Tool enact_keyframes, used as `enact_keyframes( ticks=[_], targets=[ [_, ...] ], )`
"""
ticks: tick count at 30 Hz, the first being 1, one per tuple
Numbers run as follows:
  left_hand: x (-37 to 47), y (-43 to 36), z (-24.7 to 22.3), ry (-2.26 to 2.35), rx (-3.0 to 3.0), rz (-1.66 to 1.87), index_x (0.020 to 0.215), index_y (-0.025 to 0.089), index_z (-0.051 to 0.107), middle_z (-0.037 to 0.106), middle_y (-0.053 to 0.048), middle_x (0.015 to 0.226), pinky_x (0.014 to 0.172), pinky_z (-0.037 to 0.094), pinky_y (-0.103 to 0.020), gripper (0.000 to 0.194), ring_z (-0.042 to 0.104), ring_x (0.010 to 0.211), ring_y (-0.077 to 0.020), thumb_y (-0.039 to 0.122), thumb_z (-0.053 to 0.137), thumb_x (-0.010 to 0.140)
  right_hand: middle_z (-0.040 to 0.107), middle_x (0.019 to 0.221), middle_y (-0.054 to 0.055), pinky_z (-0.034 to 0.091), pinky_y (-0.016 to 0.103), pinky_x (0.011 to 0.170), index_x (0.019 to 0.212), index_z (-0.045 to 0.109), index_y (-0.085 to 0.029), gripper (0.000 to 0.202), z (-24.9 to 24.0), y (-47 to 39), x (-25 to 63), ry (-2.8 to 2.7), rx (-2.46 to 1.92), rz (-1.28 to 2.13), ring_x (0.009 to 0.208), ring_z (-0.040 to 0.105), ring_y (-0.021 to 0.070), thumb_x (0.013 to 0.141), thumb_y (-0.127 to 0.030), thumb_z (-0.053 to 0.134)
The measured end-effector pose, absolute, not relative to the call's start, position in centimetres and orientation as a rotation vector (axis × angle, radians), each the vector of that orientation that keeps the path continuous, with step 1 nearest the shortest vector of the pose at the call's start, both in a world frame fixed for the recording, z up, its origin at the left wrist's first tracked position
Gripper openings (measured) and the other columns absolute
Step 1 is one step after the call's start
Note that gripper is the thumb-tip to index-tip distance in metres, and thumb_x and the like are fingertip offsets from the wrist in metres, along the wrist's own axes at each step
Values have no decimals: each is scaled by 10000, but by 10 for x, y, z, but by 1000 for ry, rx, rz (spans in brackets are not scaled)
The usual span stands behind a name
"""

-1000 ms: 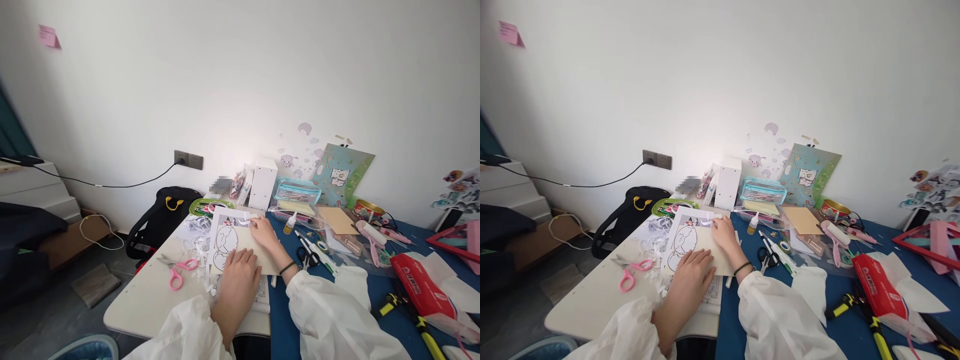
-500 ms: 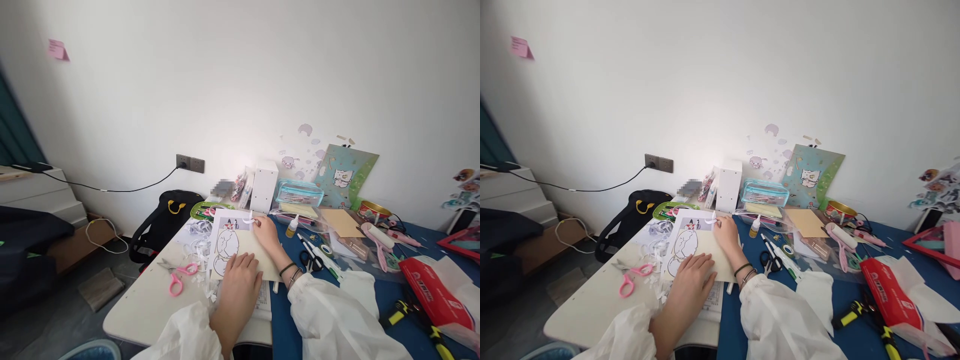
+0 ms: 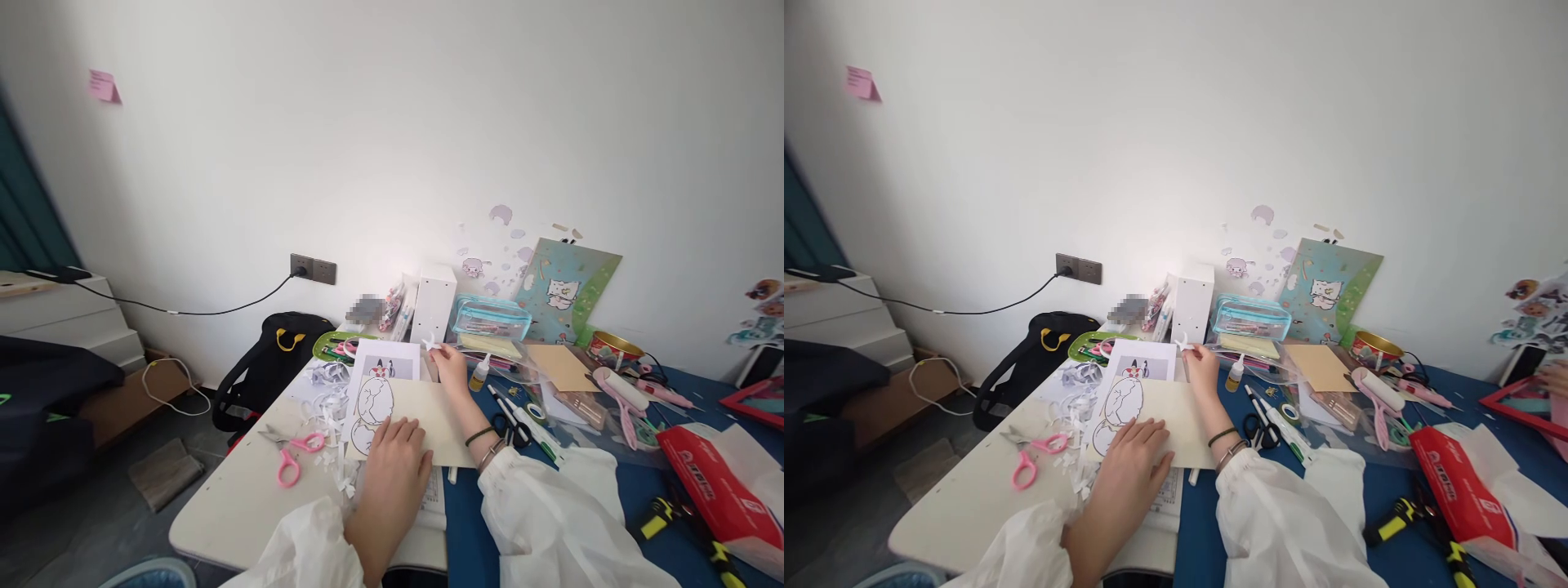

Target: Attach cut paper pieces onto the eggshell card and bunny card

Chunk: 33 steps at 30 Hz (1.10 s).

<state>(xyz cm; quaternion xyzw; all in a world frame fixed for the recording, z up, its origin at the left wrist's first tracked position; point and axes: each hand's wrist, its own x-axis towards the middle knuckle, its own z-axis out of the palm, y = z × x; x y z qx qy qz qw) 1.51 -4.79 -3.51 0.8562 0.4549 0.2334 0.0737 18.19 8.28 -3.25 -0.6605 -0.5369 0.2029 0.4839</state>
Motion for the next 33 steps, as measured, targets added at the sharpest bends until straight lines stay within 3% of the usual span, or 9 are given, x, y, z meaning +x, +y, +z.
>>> enact_keyframes(
  ticks=[5,11,17,22,24,26,29,33],
  targets=[
    [15,-48,-36,1360,2567,687,1059,158,654,660,-125,1206,1056,381,-508,304,583,1150,-307,222,630,763,587,1187,84,519,417,827,1182,562,-171,313,-33,76,186,-1347,-1642,513,986,607,210,908,-322,561],
    [11,-46,-36,1365,2617,648,1077,161,652,673,-94,1184,1043,417,-432,493,611,1106,-255,-53,438,688,572,1221,88,503,433,862,1206,551,-189,320,-42,63,176,-1437,-1669,577,1026,594,218,911,-313,557],
    [10,-43,-46,1334,2689,748,1066,230,646,683,-79,1174,1030,429,-410,519,620,1112,-244,-71,396,724,575,1208,87,517,417,833,1199,550,-180,313,-44,74,173,-1330,-1651,667,992,605,206,916,-313,549],
    [1,-37,-45,1285,2758,662,1149,132,613,657,-151,1208,949,496,-372,571,637,1091,-253,-115,363,699,693,932,53,503,403,829,1160,582,-191,378,-14,53,192,-1286,-1493,743,884,653,225,804,-288,669],
    [-6,-33,-40,1281,2736,712,1237,130,554,663,-147,1197,854,542,-366,590,661,1038,-261,-89,370,721,720,877,44,490,379,847,1188,575,-200,474,6,32,209,-1268,-1381,749,891,666,237,751,-330,706],
    [-13,-27,-32,1309,2625,882,1281,162,512,691,-123,1143,770,556,-356,532,687,959,-259,-16,380,798,724,939,51,498,357,821,1309,468,-226,594,22,11,225,-1193,-1273,700,914,661,231,785,-449,639],
    [-21,-18,-18,1396,2301,1187,1190,218,568,740,-56,928,660,534,-296,343,701,791,-219,164,350,930,716,830,24,509,318,696,1405,311,-235,786,27,-9,235,-1052,-1176,605,774,647,207,756,-553,620],
    [-25,-16,-5,1480,1965,1391,978,212,626,666,5,659,529,454,-245,281,612,565,-171,329,372,951,700,702,23,483,295,533,1413,297,-172,904,3,-6,207,-990,-1165,717,587,610,190,688,-557,677]
  ],
)
